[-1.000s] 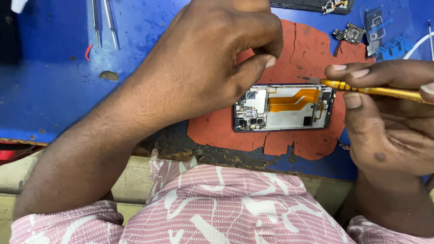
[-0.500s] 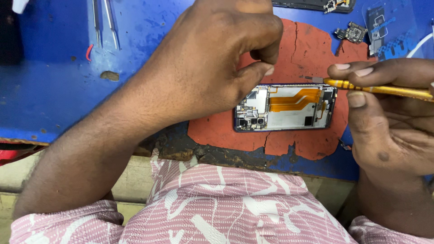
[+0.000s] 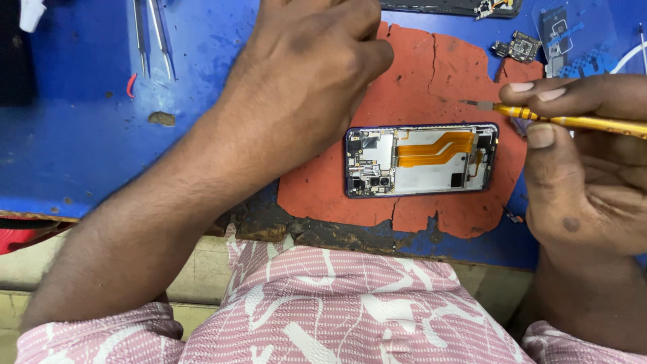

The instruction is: The person uses a small screwdriver to remove screws from a disassembled mobile phone and then places a circuit board into the phone chassis. The person continues to secure the board with additional screws.

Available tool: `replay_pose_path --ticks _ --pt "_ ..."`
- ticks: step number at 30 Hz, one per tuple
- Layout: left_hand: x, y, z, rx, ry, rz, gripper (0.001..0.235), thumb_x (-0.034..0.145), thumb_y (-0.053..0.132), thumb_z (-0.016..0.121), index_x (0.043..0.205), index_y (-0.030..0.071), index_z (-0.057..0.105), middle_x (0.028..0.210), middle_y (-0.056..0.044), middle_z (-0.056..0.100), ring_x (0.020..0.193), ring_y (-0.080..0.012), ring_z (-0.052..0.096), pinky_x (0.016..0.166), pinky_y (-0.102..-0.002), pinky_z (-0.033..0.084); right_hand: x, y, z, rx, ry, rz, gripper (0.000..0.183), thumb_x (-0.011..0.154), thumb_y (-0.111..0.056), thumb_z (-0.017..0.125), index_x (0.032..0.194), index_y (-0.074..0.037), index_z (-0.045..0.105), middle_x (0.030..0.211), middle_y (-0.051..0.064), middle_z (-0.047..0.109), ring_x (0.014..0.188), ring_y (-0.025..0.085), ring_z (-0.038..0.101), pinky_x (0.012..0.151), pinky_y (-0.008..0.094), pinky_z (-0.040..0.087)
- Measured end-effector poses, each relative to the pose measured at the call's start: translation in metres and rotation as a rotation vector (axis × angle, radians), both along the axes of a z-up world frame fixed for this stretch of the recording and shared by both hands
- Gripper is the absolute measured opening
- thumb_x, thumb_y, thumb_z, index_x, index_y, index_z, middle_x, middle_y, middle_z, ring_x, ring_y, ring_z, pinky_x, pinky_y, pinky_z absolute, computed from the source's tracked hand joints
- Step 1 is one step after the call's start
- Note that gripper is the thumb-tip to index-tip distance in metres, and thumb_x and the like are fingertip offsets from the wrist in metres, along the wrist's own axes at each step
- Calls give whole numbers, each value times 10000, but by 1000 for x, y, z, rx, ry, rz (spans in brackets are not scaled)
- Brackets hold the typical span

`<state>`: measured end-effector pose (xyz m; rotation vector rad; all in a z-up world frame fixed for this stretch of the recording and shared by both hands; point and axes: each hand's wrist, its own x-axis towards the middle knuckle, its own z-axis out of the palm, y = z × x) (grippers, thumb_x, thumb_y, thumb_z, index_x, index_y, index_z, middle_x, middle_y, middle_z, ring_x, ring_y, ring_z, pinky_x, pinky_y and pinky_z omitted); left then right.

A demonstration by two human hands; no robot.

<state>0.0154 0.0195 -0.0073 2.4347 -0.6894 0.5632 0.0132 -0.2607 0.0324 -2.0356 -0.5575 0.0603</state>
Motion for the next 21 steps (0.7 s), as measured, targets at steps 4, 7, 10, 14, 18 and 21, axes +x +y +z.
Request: replay_pose_path --ticks 4,7,10,14,18,21 --pt "-3 -3 0 9 -54 20 47 847 26 730 894 32 728 938 -84 593 964 -290 619 855 -468 451 4 -5 -4 -34 -32 17 53 1231 19 543 1244 69 552 1189 158 636 1155 221 694 1057 286 621" --pt "0 1 0 -21 17 -2 80 833 -7 714 900 28 742 967 -90 617 969 -300 630 856 -467 464 3 -9 -7 -34 -21 14 70 1231 7 525 1255 71 542 1174 156 616 1142 221 686 1039 279 606" --pt "-1 7 1 -74 82 16 108 899 -49 680 969 14 733 991 -100 660 973 -309 655 856 -456 498 1 -9 -4 -33 16 0 86 1242 -9 480 1253 63 527 1185 149 619 1126 200 672 1046 274 594" --pt "-3 12 3 -101 137 61 120 966 -60 659 1052 6 710 1025 -124 695 925 -329 678 791 -454 519 7 -4 5 -104 -32 102 153 1273 -40 417 1240 51 535 1137 151 624 1064 185 685 986 278 592" --pt "-4 10 5 -111 130 54 124 970 -72 641 1059 2 686 994 -133 690 910 -337 679 777 -461 519 30 7 2 -246 -60 295 166 1106 -15 503 1235 83 470 979 144 664 854 193 677 764 304 558" --pt "-4 7 6 -128 139 30 108 960 -72 633 1031 -7 683 991 -139 683 906 -342 677 778 -468 514 33 11 3 -473 -188 434 289 940 -1 647 1225 25 604 880 119 690 747 217 685 655 330 554"
